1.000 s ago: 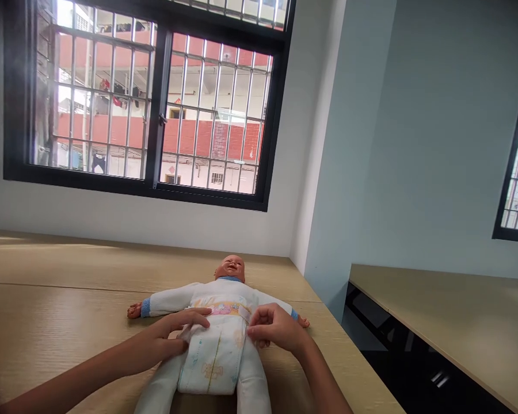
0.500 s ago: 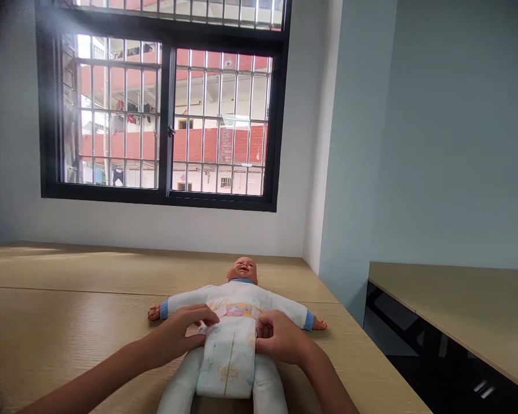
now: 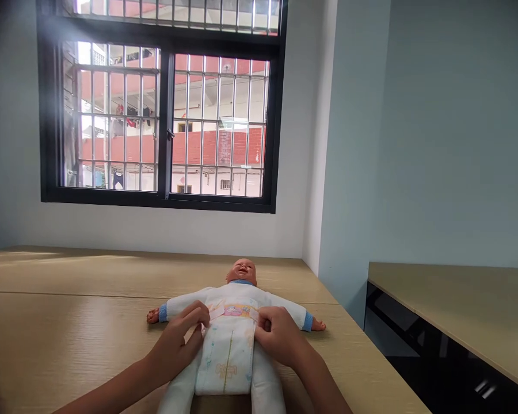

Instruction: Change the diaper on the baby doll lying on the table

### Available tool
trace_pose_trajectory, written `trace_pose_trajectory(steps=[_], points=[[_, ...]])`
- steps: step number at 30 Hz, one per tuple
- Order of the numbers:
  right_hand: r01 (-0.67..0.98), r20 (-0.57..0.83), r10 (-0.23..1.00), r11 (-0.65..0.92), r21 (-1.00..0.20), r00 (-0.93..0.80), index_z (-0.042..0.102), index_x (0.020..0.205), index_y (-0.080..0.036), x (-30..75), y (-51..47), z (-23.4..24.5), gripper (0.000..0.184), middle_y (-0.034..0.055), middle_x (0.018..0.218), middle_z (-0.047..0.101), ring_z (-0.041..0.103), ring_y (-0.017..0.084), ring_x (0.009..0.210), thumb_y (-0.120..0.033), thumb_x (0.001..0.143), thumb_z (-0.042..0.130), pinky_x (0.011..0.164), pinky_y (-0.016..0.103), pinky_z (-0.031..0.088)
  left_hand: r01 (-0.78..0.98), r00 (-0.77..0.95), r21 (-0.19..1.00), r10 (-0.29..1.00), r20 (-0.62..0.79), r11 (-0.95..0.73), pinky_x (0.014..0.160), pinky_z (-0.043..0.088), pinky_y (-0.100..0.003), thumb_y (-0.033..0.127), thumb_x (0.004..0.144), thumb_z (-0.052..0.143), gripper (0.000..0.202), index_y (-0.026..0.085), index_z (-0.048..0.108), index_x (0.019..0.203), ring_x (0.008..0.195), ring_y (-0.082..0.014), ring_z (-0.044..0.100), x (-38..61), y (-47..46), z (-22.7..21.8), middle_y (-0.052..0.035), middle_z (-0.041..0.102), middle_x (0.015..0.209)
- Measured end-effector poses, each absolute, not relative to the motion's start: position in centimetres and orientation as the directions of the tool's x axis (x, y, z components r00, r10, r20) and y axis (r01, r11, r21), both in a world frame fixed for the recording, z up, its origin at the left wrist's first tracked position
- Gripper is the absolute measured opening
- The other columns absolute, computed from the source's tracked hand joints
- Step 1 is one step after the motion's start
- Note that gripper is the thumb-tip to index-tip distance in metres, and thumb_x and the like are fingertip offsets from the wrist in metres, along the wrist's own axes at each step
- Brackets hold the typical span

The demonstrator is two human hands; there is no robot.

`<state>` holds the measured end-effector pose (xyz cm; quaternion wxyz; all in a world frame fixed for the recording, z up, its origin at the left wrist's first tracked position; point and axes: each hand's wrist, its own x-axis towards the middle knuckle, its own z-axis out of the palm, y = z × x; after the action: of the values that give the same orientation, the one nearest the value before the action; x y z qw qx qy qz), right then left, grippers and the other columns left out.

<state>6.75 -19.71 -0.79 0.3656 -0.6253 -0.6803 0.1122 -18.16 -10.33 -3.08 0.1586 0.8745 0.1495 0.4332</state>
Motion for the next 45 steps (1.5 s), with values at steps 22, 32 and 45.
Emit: trace_pose_trajectory(steps=[22, 32, 45], points=[[0.799, 0.432, 0.850, 0.021, -0.601, 0.302, 0.042, 0.060, -0.021, 9.6, -18.0, -3.4, 0.029, -0.0033, 0.059, 0.049, 0.043, 0.014, 0.060, -0.033, 0.084, 0.055, 0.059, 0.027, 0.029, 0.139, 0.667, 0.296, 0.310, 0.678, -0.945, 0.078, 0.050, -0.028, 0.019, 0.098, 0.043, 0.018, 0.020, 0.060, 0.090, 0.088, -0.0167, 0.058, -18.7, -13.1, -3.4, -0.0073, 0.060, 0.098], [0.803, 0.415, 0.886, 0.090, -0.589, 0.205, 0.058, 0.077, -0.018, 7.3, -17.6, -4.1, 0.019, 0.0027, 0.081, 0.063, 0.055, 0.018, 0.077, -0.034, 0.088, 0.055, 0.070, 0.028, 0.039, 0.318, 0.759, 0.363, 0.465, 0.456, -0.876, 0.116, 0.041, -0.042, 0.030, 0.099, 0.046, 0.043, 0.031, 0.058, 0.140, 0.143, -0.0270, 0.042, -19.3, -12.0, -3.8, -0.0029, 0.035, 0.160], [0.906, 0.188, 0.956, -0.134, -0.400, 0.224, 0.057, 0.068, -0.020, 10.4, -18.0, -5.3, 0.009, 0.0032, 0.074, 0.067, 0.052, 0.018, 0.069, -0.016, 0.076, 0.056, 0.059, 0.030, 0.022, 0.276, 0.740, 0.466, 0.495, 0.455, -0.841, 0.117, 0.038, -0.043, 0.034, 0.098, 0.049, 0.040, 0.035, 0.063, 0.136, 0.142, -0.0265, 0.043, -19.0, -11.5, -4.2, -0.0002, 0.042, 0.156]])
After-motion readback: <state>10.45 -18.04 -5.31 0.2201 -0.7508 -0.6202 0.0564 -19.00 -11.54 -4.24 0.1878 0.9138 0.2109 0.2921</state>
